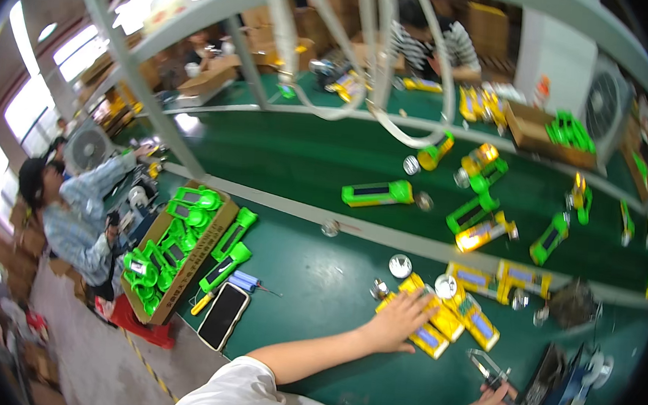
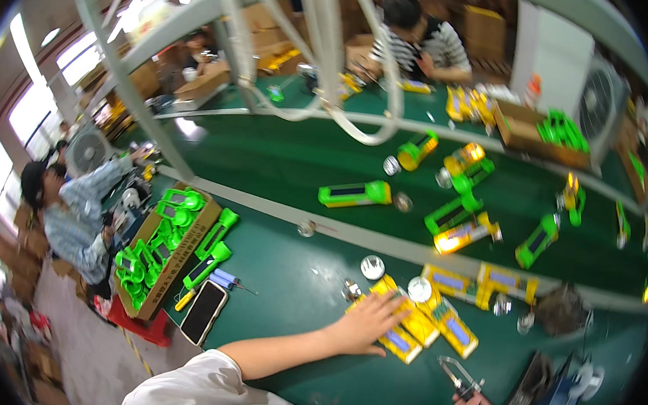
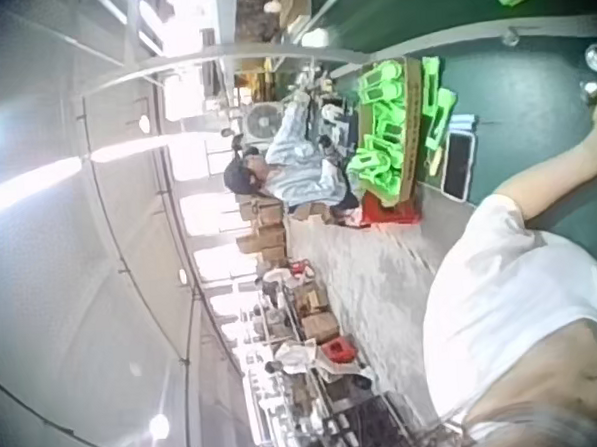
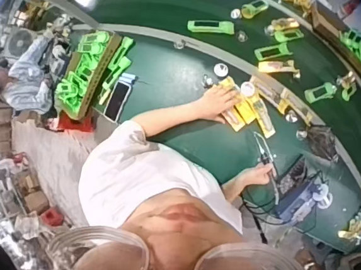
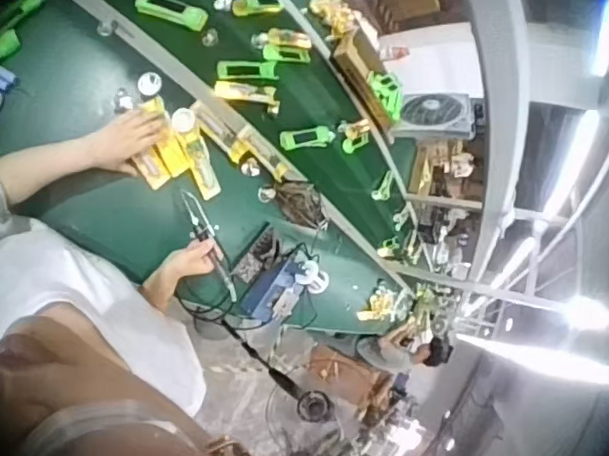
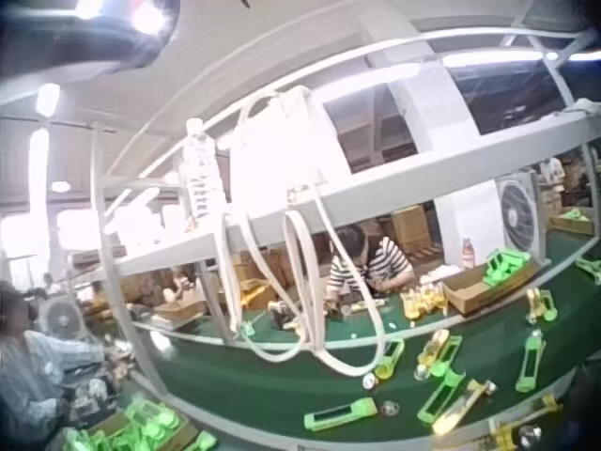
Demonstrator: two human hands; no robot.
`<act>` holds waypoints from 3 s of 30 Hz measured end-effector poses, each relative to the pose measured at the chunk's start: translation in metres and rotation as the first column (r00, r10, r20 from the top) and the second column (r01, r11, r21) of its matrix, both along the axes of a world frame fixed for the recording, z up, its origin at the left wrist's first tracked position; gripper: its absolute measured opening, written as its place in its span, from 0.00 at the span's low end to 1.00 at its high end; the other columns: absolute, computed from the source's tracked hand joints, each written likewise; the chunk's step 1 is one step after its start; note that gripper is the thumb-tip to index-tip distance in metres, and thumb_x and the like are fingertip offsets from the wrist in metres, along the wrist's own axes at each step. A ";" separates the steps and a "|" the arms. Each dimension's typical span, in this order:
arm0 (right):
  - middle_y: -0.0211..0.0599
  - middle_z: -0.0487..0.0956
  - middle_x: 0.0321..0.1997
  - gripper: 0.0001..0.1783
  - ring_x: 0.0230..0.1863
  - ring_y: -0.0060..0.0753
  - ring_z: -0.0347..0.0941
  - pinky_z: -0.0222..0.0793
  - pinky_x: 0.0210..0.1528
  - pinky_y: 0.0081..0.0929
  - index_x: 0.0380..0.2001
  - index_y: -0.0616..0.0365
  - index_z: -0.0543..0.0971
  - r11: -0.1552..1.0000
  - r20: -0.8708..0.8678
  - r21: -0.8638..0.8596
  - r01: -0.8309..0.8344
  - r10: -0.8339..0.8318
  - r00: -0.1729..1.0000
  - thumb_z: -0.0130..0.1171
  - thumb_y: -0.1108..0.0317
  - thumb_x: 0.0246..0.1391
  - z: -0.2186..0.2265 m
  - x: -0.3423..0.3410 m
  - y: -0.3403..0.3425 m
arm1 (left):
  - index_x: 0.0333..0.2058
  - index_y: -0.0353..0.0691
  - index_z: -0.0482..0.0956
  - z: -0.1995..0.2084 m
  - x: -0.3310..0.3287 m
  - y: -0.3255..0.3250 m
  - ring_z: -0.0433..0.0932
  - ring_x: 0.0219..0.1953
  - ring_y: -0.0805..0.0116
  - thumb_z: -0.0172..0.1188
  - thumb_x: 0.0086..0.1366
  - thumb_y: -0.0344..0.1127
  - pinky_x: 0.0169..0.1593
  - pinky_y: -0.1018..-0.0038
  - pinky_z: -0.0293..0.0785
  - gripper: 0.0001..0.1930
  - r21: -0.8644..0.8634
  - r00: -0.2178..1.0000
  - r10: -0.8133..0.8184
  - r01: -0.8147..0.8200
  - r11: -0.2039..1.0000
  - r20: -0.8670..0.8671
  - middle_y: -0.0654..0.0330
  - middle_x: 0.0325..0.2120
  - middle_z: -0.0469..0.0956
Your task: The person solders wires to circuit boards inside flashlight casings using a soldering iron, closes the casings together, and places the assembled flashlights onto a conveyor belt.
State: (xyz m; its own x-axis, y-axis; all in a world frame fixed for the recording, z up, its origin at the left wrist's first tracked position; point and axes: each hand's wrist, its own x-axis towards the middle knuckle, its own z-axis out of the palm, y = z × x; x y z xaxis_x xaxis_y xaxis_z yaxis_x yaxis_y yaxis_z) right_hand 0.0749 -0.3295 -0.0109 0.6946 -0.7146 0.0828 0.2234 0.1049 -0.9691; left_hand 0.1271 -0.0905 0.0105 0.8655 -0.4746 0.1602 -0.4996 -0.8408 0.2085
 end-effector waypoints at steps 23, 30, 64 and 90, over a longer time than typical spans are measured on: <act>0.39 0.70 0.18 0.14 0.18 0.25 0.63 0.61 0.18 0.20 0.22 0.69 0.70 0.955 0.010 -0.291 -0.055 0.060 0.998 0.53 0.66 0.49 -0.005 0.001 0.006 | 0.45 0.43 0.64 -0.006 -0.096 0.073 0.57 0.53 0.59 0.61 0.43 0.40 0.53 0.65 0.56 0.28 -0.059 0.997 -0.042 0.046 0.997 0.066 0.58 0.53 0.55; 0.28 0.67 0.21 0.10 0.19 0.15 0.59 0.57 0.21 0.13 0.27 0.60 0.68 0.945 -0.026 -0.302 -0.123 0.121 0.992 0.46 0.64 0.54 -0.031 0.013 -0.004 | 0.44 0.44 0.64 -0.014 -0.107 0.073 0.61 0.51 0.60 0.60 0.45 0.38 0.51 0.67 0.58 0.25 -0.105 0.990 0.089 -0.078 0.991 0.105 0.56 0.49 0.60; 0.23 0.63 0.17 0.08 0.15 0.10 0.49 0.54 0.20 0.12 0.27 0.58 0.69 0.955 0.090 -0.195 -0.225 0.245 0.965 0.47 0.65 0.54 -0.019 0.003 0.009 | 0.40 0.50 0.70 0.005 -0.135 0.119 0.56 0.54 0.60 0.60 0.45 0.41 0.58 0.53 0.45 0.20 0.119 0.990 -0.144 0.144 0.982 -0.011 0.65 0.38 0.69; 0.27 0.60 0.15 0.13 0.16 0.18 0.53 0.49 0.17 0.14 0.22 0.60 0.64 0.857 0.018 0.021 -0.515 0.515 0.857 0.50 0.62 0.50 0.009 -0.025 0.064 | 0.52 0.37 0.56 -0.136 -0.284 0.084 0.58 0.52 0.49 0.52 0.50 0.53 0.49 0.55 0.58 0.35 0.057 -0.333 0.859 -0.939 -0.338 -0.390 0.49 0.50 0.59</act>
State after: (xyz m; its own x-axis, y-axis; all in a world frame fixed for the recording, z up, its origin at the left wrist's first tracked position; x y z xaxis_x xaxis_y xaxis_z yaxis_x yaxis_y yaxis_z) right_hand 0.0503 -0.2655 -0.0022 0.9631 -0.2568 0.0802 0.1418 0.2313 -0.9625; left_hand -0.1568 -0.0066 -0.1252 0.1443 0.9654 -0.2172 0.9388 -0.0642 0.3385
